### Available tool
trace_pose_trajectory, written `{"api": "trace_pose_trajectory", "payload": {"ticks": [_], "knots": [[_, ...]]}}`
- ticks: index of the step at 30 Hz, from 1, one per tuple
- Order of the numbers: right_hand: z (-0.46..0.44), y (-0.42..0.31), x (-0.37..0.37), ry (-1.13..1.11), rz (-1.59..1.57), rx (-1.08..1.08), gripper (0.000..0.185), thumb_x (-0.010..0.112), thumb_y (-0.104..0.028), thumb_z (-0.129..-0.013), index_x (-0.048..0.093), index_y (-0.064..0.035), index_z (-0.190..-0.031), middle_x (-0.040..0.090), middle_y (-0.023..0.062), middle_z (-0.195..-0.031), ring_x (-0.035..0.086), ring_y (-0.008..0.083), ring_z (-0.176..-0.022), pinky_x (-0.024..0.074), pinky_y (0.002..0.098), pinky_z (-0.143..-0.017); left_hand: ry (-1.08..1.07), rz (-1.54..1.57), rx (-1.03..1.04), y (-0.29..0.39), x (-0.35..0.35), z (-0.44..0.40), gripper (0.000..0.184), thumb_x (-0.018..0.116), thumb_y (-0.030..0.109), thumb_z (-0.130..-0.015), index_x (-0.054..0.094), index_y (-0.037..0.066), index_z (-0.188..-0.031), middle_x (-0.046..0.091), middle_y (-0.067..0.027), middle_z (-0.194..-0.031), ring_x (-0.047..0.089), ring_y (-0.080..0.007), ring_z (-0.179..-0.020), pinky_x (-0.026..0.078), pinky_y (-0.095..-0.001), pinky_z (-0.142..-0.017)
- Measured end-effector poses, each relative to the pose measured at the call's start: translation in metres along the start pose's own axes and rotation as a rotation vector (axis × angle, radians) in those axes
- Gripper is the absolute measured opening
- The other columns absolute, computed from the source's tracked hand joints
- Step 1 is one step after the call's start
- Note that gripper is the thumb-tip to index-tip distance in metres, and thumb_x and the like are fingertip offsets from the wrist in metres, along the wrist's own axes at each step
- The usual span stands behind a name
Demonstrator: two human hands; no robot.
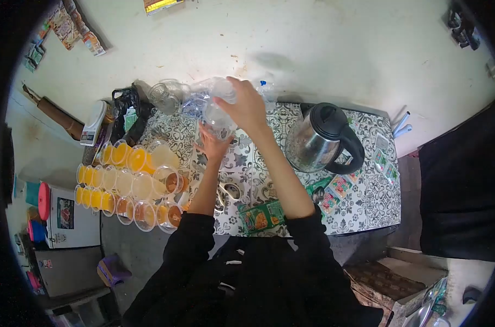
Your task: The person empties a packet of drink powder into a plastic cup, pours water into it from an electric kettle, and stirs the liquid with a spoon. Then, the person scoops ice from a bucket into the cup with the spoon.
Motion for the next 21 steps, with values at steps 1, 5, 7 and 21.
{"api": "trace_pose_trajectory", "payload": {"ticks": [1, 5, 7, 21], "knots": [[0.003, -0.002, -0.011, -0.004, -0.037, 0.046, 0.057, 0.073, -0.038, -0.076, 0.055, -0.0086, -0.122, 0.059, 0.0151, -0.110, 0.059, 0.0239, -0.099, 0.0480, 0.0326, -0.080, -0.027, 0.009, -0.020, 0.002, -0.004, 0.002, 0.132, 0.081, 0.051, -0.055, -0.003, -0.001, -0.142, 0.014, -0.0150, -0.150, 0.016, -0.0322, -0.138, 0.001, -0.0659, -0.103], [0.048, -0.007, -0.050, 0.080, -0.314, 0.148, 0.059, 0.069, -0.036, -0.079, 0.049, -0.0063, -0.126, 0.053, 0.0140, -0.118, 0.057, 0.0261, -0.104, 0.0481, 0.0348, -0.083, 0.028, 0.364, -0.079, 0.039, -0.032, 0.045, 0.123, 0.078, 0.047, -0.065, -0.005, 0.001, -0.143, 0.003, -0.0215, -0.149, 0.008, -0.0322, -0.139, 0.004, -0.0601, -0.106], [0.082, 0.007, -0.056, 0.180, -0.416, 0.060, 0.053, 0.063, -0.025, -0.086, 0.042, -0.0059, -0.131, 0.049, 0.0122, -0.123, 0.053, 0.0237, -0.110, 0.0473, 0.0340, -0.087, -0.057, 0.753, -0.002, 0.037, -0.022, 0.081, 0.116, 0.076, 0.043, -0.069, -0.003, 0.002, -0.143, 0.007, -0.0204, -0.149, 0.010, -0.0316, -0.139, 0.008, -0.0548, -0.108], [0.263, 0.076, -0.082, -0.049, -0.012, 0.371, 0.033, 0.059, -0.013, -0.085, 0.056, -0.0039, -0.117, 0.054, 0.0111, -0.120, 0.053, 0.0239, -0.107, 0.0415, 0.0356, -0.091, -0.408, 0.951, 0.413, 0.034, -0.074, 0.137, 0.087, 0.082, 0.008, -0.063, 0.031, 0.000, -0.133, 0.042, -0.0162, -0.133, 0.044, -0.0260, -0.122, 0.035, -0.0408, -0.102]]}}
Point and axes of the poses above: each hand's wrist, its own z-axis away from the middle knuckle, its own x-axis out of the palm, y = z × x, the point moved 1 cm from there along -z, towards the middle knuckle
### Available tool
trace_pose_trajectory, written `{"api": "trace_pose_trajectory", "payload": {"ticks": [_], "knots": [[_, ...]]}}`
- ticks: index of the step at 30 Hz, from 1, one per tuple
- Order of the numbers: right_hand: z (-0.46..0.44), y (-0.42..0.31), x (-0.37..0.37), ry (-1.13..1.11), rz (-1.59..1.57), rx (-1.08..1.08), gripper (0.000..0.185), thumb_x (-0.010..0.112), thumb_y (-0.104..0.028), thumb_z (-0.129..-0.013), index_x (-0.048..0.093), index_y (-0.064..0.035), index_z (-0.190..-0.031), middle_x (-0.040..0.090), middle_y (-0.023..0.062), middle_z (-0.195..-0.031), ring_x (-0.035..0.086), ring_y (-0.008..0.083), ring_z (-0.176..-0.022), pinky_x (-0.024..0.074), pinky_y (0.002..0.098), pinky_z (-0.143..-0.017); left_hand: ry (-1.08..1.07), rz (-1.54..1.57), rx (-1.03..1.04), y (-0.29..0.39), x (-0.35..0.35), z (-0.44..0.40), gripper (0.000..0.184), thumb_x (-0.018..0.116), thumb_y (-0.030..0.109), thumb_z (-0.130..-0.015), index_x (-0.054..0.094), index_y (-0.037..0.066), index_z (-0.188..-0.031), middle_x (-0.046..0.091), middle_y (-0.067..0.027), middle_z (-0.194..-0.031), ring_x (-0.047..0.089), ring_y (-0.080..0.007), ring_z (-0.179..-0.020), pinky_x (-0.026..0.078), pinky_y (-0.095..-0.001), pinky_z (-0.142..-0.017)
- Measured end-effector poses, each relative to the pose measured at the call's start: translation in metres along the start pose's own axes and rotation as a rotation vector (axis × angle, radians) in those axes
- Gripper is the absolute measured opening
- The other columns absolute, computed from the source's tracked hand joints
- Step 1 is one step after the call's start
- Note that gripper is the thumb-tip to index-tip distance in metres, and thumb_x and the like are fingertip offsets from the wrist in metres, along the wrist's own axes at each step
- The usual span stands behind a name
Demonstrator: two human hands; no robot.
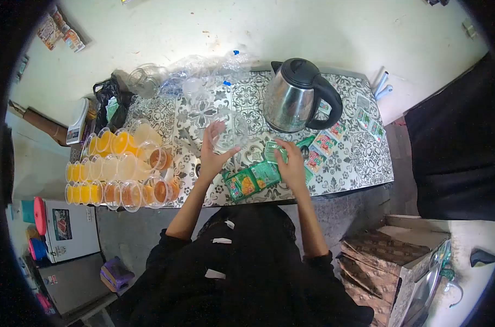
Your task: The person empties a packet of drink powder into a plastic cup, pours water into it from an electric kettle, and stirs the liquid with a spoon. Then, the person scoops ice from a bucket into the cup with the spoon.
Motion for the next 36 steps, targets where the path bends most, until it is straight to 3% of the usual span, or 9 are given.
{"api": "trace_pose_trajectory", "payload": {"ticks": [3, 10, 14, 21, 23, 25, 29, 32, 36], "knots": [[0.002, 0.013, -0.015, -0.141, 0.342, -0.163, 0.039, 0.060, -0.014, -0.078, 0.055, -0.0063, -0.116, 0.054, 0.0129, -0.118, 0.047, 0.0322, -0.112, 0.0388, 0.0368, -0.095, 0.008, -0.142, 0.034, -0.010, 0.001, 0.002, 0.085, 0.083, 0.013, -0.062, 0.034, -0.003, -0.130, 0.047, -0.0184, -0.127, 0.046, -0.0266, -0.120, 0.036, -0.0381, -0.102], [0.004, 0.023, -0.008, -0.278, 0.615, -0.266, 0.055, 0.059, -0.012, -0.073, 0.045, -0.0098, -0.127, 0.047, 0.0097, -0.129, 0.045, 0.0291, -0.117, 0.0359, 0.0456, -0.096, 0.026, -0.287, 0.011, -0.022, 0.004, 0.006, 0.081, 0.086, 0.018, -0.059, 0.042, -0.004, -0.123, 0.052, -0.0202, -0.120, 0.049, -0.0288, -0.117, 0.039, -0.0381, -0.099], [0.006, 0.025, -0.005, -0.233, 0.585, -0.253, 0.048, 0.058, -0.012, -0.075, 0.049, -0.0089, -0.122, 0.050, 0.0092, -0.127, 0.046, 0.0283, -0.117, 0.0360, 0.0443, -0.095, 0.028, -0.213, -0.036, -0.028, 0.003, 0.012, 0.104, 0.088, 0.025, -0.056, 0.024, -0.003, -0.134, 0.040, -0.0218, -0.131, 0.040, -0.0302, -0.124, 0.034, -0.0397, -0.102], [-0.009, 0.018, -0.023, 0.092, 0.215, -0.186, 0.019, 0.056, -0.014, -0.085, 0.062, -0.0013, -0.098, 0.064, 0.0200, -0.087, 0.063, 0.0334, -0.076, 0.0478, 0.0391, -0.069, 0.247, -0.157, 0.255, 0.005, -0.007, 0.024, 0.118, 0.087, 0.033, -0.053, 0.014, -0.007, -0.136, 0.017, -0.0206, -0.142, 0.019, -0.0300, -0.133, 0.015, -0.0392, -0.111], [-0.013, 0.000, -0.040, -0.017, 0.128, 0.051, 0.023, 0.058, -0.015, -0.084, 0.061, -0.0011, -0.102, 0.064, 0.0203, -0.086, 0.063, 0.0331, -0.073, 0.0477, 0.0380, -0.065, 0.237, -0.112, 0.305, 0.038, 0.002, 0.014, 0.097, 0.081, 0.028, -0.062, 0.025, -0.004, -0.134, 0.031, -0.0189, -0.135, 0.029, -0.0306, -0.128, 0.021, -0.0386, -0.109], [-0.019, -0.032, -0.058, -0.031, 0.130, -0.024, 0.027, 0.061, -0.015, -0.081, 0.060, -0.0019, -0.104, 0.064, 0.0199, -0.081, 0.063, 0.0299, -0.067, 0.0470, 0.0358, -0.061, -0.278, -0.335, 0.305, 0.067, 0.014, -0.007, 0.073, 0.075, 0.022, -0.071, 0.039, 0.003, -0.131, 0.043, -0.0163, -0.126, 0.041, -0.0321, -0.120, 0.032, -0.0381, -0.102], [-0.031, -0.078, -0.075, -0.159, 0.073, -0.087, 0.029, 0.064, -0.011, -0.076, 0.060, -0.0047, -0.104, 0.064, 0.0137, -0.074, 0.059, 0.0198, -0.059, 0.0430, 0.0294, -0.056, -0.294, -0.301, 0.359, 0.097, 0.046, -0.035, 0.046, 0.068, 0.015, -0.079, 0.053, 0.008, -0.122, 0.055, -0.0134, -0.111, 0.053, -0.0309, -0.107, 0.042, -0.0342, -0.092], [-0.039, -0.097, -0.077, -0.111, -0.035, -0.073, 0.038, 0.068, -0.007, -0.075, 0.056, -0.0069, -0.110, 0.066, 0.0072, -0.078, 0.059, 0.0092, -0.064, 0.0394, 0.0253, -0.054, -0.418, -0.271, 0.357, 0.095, 0.049, -0.057, 0.022, 0.065, 0.011, -0.081, 0.064, 0.003, -0.102, 0.064, -0.0096, -0.094, 0.062, -0.0240, -0.081, 0.049, -0.0326, -0.070], [-0.050, -0.069, -0.041, -0.050, -0.387, -0.101, 0.031, 0.070, -0.013, -0.079, 0.058, -0.0032, -0.106, 0.066, 0.0000, -0.080, 0.058, 0.0049, -0.072, 0.0401, 0.0207, -0.061, -0.237, -0.068, 0.184, 0.077, 0.028, -0.064, 0.014, 0.065, 0.009, -0.084, 0.063, 0.000, -0.094, 0.066, -0.0074, -0.088, 0.063, -0.0131, -0.079, 0.049, -0.0290, -0.071]]}}
Point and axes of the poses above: each hand's wrist, its own z-axis away from the middle knuckle, its own x-axis out of the palm, y = z × x, the point moved 1 cm from there along -z, towards the middle knuckle
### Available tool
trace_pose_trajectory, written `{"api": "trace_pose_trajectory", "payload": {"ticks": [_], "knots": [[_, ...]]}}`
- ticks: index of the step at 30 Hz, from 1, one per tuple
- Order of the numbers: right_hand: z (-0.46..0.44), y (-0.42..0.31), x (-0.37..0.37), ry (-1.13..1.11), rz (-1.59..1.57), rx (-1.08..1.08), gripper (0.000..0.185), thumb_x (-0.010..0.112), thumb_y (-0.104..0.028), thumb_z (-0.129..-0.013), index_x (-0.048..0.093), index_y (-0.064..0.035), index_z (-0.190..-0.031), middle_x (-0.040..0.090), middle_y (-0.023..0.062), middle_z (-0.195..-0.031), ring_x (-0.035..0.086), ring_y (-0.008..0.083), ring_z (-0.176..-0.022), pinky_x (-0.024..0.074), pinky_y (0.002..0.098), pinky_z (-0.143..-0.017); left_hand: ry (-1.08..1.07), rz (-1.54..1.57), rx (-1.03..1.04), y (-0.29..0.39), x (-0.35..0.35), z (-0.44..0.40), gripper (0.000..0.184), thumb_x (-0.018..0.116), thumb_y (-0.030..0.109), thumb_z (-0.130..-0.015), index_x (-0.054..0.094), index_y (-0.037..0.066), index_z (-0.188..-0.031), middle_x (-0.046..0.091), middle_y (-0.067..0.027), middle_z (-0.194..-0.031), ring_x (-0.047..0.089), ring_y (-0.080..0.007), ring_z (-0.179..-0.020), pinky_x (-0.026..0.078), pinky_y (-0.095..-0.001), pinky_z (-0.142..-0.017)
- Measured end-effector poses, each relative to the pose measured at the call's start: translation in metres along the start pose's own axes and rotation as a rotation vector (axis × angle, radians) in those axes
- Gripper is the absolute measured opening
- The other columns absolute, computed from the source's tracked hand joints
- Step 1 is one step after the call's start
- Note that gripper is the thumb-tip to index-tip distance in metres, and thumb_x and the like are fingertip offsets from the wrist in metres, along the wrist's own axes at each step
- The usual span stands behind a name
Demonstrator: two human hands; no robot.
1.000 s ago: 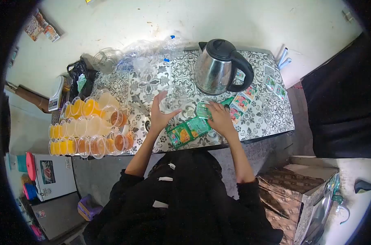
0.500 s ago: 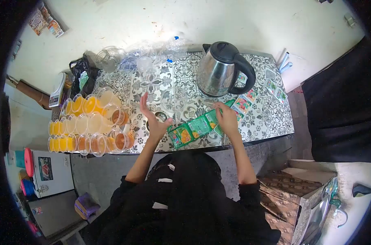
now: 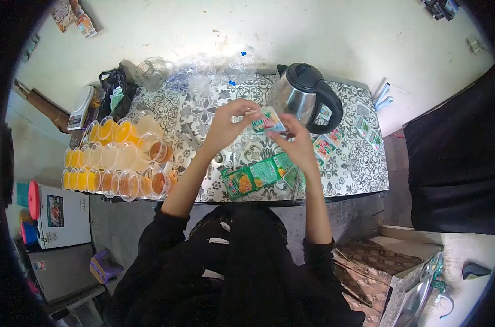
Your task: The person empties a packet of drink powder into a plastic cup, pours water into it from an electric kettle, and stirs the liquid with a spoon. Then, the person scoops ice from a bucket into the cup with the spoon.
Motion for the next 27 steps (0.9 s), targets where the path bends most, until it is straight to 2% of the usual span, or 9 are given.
{"api": "trace_pose_trajectory", "payload": {"ticks": [5, 8, 12, 14, 17, 20, 21, 23, 27], "knots": [[-0.010, 0.037, 0.023, -0.056, -0.332, 0.096, 0.013, 0.067, -0.010, -0.082, 0.065, -0.0014, -0.093, 0.066, 0.0019, -0.077, 0.058, 0.0046, -0.070, 0.0411, 0.0200, -0.062, 0.131, 0.305, -0.248, -0.036, -0.025, 0.024, 0.012, 0.068, 0.007, -0.081, 0.059, 0.001, -0.088, 0.065, -0.0079, -0.082, 0.064, -0.0126, -0.081, 0.048, -0.0273, -0.076], [-0.017, 0.029, 0.028, -0.020, -0.130, 0.111, 0.016, 0.069, -0.013, -0.081, 0.068, -0.0027, -0.093, 0.065, 0.0016, -0.071, 0.056, 0.0044, -0.066, 0.0411, 0.0204, -0.059, 0.173, -0.181, -0.155, -0.037, -0.040, 0.040, 0.015, 0.072, 0.010, -0.077, 0.061, 0.002, -0.084, 0.064, -0.0051, -0.079, 0.063, -0.0118, -0.078, 0.046, -0.0264, -0.078], [-0.023, -0.007, 0.033, -0.056, 0.139, 0.032, 0.016, 0.069, -0.014, -0.079, 0.069, -0.0031, -0.091, 0.067, 0.0052, -0.074, 0.059, 0.0095, -0.065, 0.0432, 0.0232, -0.060, 0.238, -0.156, -0.192, -0.046, -0.047, 0.056, 0.017, 0.074, 0.009, -0.075, 0.063, 0.001, -0.084, 0.064, -0.0045, -0.076, 0.059, -0.0102, -0.072, 0.046, -0.0259, -0.073], [-0.025, -0.018, 0.036, -0.095, 0.283, -0.049, 0.016, 0.068, -0.013, -0.078, 0.069, -0.0038, -0.091, 0.066, 0.0090, -0.078, 0.062, 0.0183, -0.068, 0.0463, 0.0284, -0.063, 0.244, -0.157, -0.213, -0.054, -0.050, 0.062, 0.016, 0.074, 0.009, -0.075, 0.063, 0.000, -0.083, 0.063, -0.0042, -0.074, 0.058, -0.0100, -0.071, 0.046, -0.0258, -0.072], [-0.029, -0.018, 0.039, -0.121, 0.377, -0.144, 0.018, 0.069, -0.014, -0.078, 0.069, -0.0050, -0.094, 0.066, 0.0046, -0.080, 0.053, 0.0099, -0.060, 0.0390, 0.0234, -0.054, 0.253, -0.174, -0.243, -0.054, -0.050, 0.068, 0.014, 0.074, 0.009, -0.076, 0.065, 0.000, -0.081, 0.061, -0.0024, -0.070, 0.056, -0.0089, -0.069, 0.045, -0.0250, -0.069], [-0.032, -0.021, 0.041, -0.168, 0.371, -0.236, 0.021, 0.069, -0.016, -0.078, 0.069, -0.0059, -0.097, 0.067, 0.0071, -0.086, 0.057, 0.0164, -0.063, 0.0423, 0.0266, -0.056, 0.305, -0.121, -0.257, -0.066, -0.049, 0.074, 0.013, 0.074, 0.009, -0.076, 0.066, 0.000, -0.080, 0.061, -0.0009, -0.069, 0.054, -0.0072, -0.068, 0.044, -0.0234, -0.069], [-0.032, -0.019, 0.041, -0.167, 0.372, -0.235, 0.021, 0.069, -0.016, -0.078, 0.069, -0.0059, -0.097, 0.067, 0.0071, -0.086, 0.057, 0.0164, -0.063, 0.0423, 0.0266, -0.056, 0.309, -0.070, -0.280, -0.068, -0.049, 0.076, 0.013, 0.074, 0.010, -0.076, 0.066, 0.001, -0.080, 0.060, 0.0000, -0.069, 0.053, -0.0064, -0.068, 0.043, -0.0227, -0.068], [-0.033, -0.013, 0.043, -0.205, 0.423, -0.231, 0.019, 0.069, -0.018, -0.077, 0.070, -0.0067, -0.093, 0.066, 0.0119, -0.083, 0.063, 0.0270, -0.077, 0.0480, 0.0349, -0.069, 0.312, -0.018, -0.304, -0.074, -0.048, 0.078, 0.013, 0.074, 0.011, -0.076, 0.067, 0.001, -0.080, 0.060, 0.0008, -0.069, 0.051, -0.0055, -0.067, 0.042, -0.0219, -0.068], [-0.032, -0.012, 0.044, -0.227, 0.400, -0.095, 0.019, 0.070, -0.019, -0.077, 0.071, -0.0069, -0.091, 0.067, 0.0124, -0.084, 0.063, 0.0276, -0.078, 0.0479, 0.0355, -0.070, 0.324, 0.069, -0.352, -0.080, -0.048, 0.080, 0.012, 0.075, 0.011, -0.076, 0.067, 0.002, -0.079, 0.058, 0.0020, -0.068, 0.048, -0.0049, -0.066, 0.040, -0.0212, -0.067]]}}
Point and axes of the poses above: each hand's wrist, its own z-axis away from the middle knuckle, its own x-axis out of the palm, y = z × x, the point moved 1 cm from there along -z, towards the middle knuckle
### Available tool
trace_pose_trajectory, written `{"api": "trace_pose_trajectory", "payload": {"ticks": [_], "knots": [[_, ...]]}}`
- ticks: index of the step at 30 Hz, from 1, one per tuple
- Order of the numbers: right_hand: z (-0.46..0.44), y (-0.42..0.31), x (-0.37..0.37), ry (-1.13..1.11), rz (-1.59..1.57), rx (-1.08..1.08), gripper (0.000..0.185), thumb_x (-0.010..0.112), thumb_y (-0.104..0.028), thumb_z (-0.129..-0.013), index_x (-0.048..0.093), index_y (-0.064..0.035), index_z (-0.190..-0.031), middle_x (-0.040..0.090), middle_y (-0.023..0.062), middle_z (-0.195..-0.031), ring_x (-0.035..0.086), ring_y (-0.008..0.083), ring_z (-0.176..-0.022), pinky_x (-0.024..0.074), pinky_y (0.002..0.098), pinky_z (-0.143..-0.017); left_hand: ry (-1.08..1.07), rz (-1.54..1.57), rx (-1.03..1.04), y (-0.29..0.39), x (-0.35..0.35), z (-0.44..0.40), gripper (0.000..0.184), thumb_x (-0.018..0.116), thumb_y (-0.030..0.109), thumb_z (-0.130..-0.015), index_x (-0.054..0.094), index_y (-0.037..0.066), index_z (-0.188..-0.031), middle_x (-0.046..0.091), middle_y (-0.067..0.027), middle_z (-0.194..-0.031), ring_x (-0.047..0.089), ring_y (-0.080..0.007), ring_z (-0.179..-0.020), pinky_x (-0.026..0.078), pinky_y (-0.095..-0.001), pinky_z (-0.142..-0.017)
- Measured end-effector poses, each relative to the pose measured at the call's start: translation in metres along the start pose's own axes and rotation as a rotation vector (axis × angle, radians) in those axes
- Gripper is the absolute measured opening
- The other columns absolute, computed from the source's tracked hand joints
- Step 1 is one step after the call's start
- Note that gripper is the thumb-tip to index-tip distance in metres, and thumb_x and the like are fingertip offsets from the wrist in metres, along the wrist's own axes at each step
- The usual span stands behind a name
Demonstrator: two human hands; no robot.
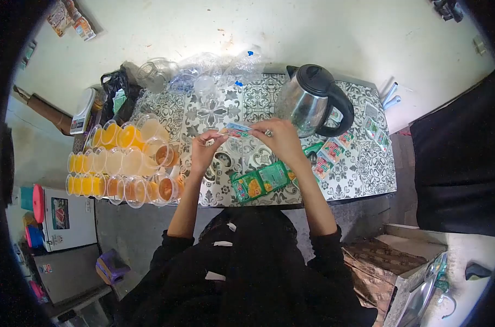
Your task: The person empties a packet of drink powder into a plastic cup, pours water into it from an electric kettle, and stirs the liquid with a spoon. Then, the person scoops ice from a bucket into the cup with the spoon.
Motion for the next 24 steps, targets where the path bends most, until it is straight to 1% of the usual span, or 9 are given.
{"api": "trace_pose_trajectory", "payload": {"ticks": [2, 6, 9, 11, 14, 15, 17, 20, 24], "knots": [[-0.001, -0.001, 0.001, 0.041, 0.002, -0.076, 0.018, 0.069, -0.019, -0.077, 0.071, -0.0067, -0.089, 0.068, 0.0125, -0.084, 0.063, 0.0271, -0.075, 0.0479, 0.0353, -0.068, 0.001, 0.008, -0.004, -0.001, 0.000, 0.000, 0.013, 0.075, 0.011, -0.075, 0.067, 0.001, -0.080, 0.058, 0.0023, -0.068, 0.047, -0.0050, -0.066, 0.040, -0.0212, -0.067], [-0.002, 0.002, 0.003, 0.045, -0.039, -0.028, 0.018, 0.069, -0.019, -0.078, 0.071, -0.0066, -0.090, 0.068, 0.0117, -0.084, 0.063, 0.0265, -0.072, 0.0476, 0.0342, -0.065, 0.016, -0.069, 0.035, -0.007, 0.000, 0.000, 0.015, 0.077, 0.013, -0.074, 0.068, 0.002, -0.079, 0.058, 0.0020, -0.068, 0.046, -0.0058, -0.064, 0.039, -0.0214, -0.063], [-0.003, 0.002, 0.002, 0.066, -0.045, -0.053, 0.018, 0.069, -0.019, -0.079, 0.071, -0.0069, -0.092, 0.068, 0.0108, -0.084, 0.063, 0.0230, -0.070, 0.0472, 0.0320, -0.063, 0.043, -0.111, 0.064, -0.010, 0.001, -0.001, 0.016, 0.077, 0.013, -0.073, 0.068, 0.002, -0.079, 0.059, 0.0014, -0.069, 0.045, -0.0061, -0.064, 0.039, -0.0215, -0.062], [-0.002, -0.007, 0.001, -0.037, -0.192, 0.048, 0.019, 0.069, -0.018, -0.079, 0.071, -0.0080, -0.095, 0.068, 0.0101, -0.085, 0.063, 0.0194, -0.070, 0.0468, 0.0308, -0.062, 0.056, -0.097, 0.066, -0.009, 0.001, -0.002, 0.016, 0.078, 0.013, -0.073, 0.068, 0.003, -0.079, 0.059, 0.0011, -0.070, 0.045, -0.0060, -0.064, 0.039, -0.0215, -0.061], [-0.002, -0.003, 0.002, -0.027, -0.222, 0.044, 0.020, 0.070, -0.017, -0.079, 0.071, -0.0082, -0.097, 0.068, 0.0098, -0.085, 0.063, 0.0166, -0.069, 0.0469, 0.0295, -0.062, 0.046, -0.023, 0.038, -0.010, 0.000, -0.002, 0.014, 0.077, 0.013, -0.073, 0.068, 0.003, -0.078, 0.059, 0.0016, -0.070, 0.045, -0.0055, -0.065, 0.039, -0.0212, -0.062], [-0.002, 0.003, 0.006, -0.028, -0.223, 0.042, 0.020, 0.070, -0.017, -0.079, 0.071, -0.0082, -0.097, 0.068, 0.0098, -0.085, 0.063, 0.0166, -0.069, 0.0469, 0.0295, -0.062, 0.030, -0.015, 0.033, -0.010, -0.001, -0.002, 0.013, 0.077, 0.012, -0.074, 0.068, 0.003, -0.077, 0.059, 0.0021, -0.070, 0.045, -0.0053, -0.065, 0.039, -0.0211, -0.063], [0.001, 0.017, 0.012, 0.079, -0.251, -0.054, 0.020, 0.070, -0.016, -0.078, 0.071, -0.0075, -0.097, 0.069, 0.0096, -0.086, 0.063, 0.0168, -0.069, 0.0474, 0.0289, -0.064, 0.015, -0.007, 0.027, -0.012, -0.001, 0.000, 0.013, 0.076, 0.012, -0.074, 0.067, 0.003, -0.076, 0.059, 0.0027, -0.071, 0.045, -0.0051, -0.066, 0.039, -0.0211, -0.063], [-0.002, 0.008, 0.012, 0.096, -0.247, -0.104, 0.019, 0.071, -0.015, -0.077, 0.072, -0.0070, -0.094, 0.069, 0.0098, -0.084, 0.064, 0.0175, -0.072, 0.0480, 0.0285, -0.065, -0.003, 0.057, -0.015, -0.014, 0.001, 0.000, 0.012, 0.075, 0.010, -0.075, 0.066, 0.003, -0.077, 0.059, 0.0031, -0.071, 0.045, -0.0051, -0.067, 0.039, -0.0212, -0.065], [-0.004, 0.012, 0.012, 0.075, -0.249, -0.018, 0.016, 0.071, -0.015, -0.077, 0.072, -0.0067, -0.091, 0.069, 0.0099, -0.082, 0.065, 0.0184, -0.073, 0.0484, 0.0287, -0.066, -0.006, 0.019, 0.019, -0.024, 0.003, -0.001, 0.015, 0.077, 0.010, -0.073, 0.064, 0.002, -0.076, 0.060, 0.0023, -0.071, 0.047, -0.0052, -0.068, 0.040, -0.0214, -0.066]]}}
Point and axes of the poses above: each hand's wrist, its own z-axis away from the middle knuckle, its own x-axis out of the palm, y = z × x, the point moved 1 cm from there along -z, towards the middle knuckle
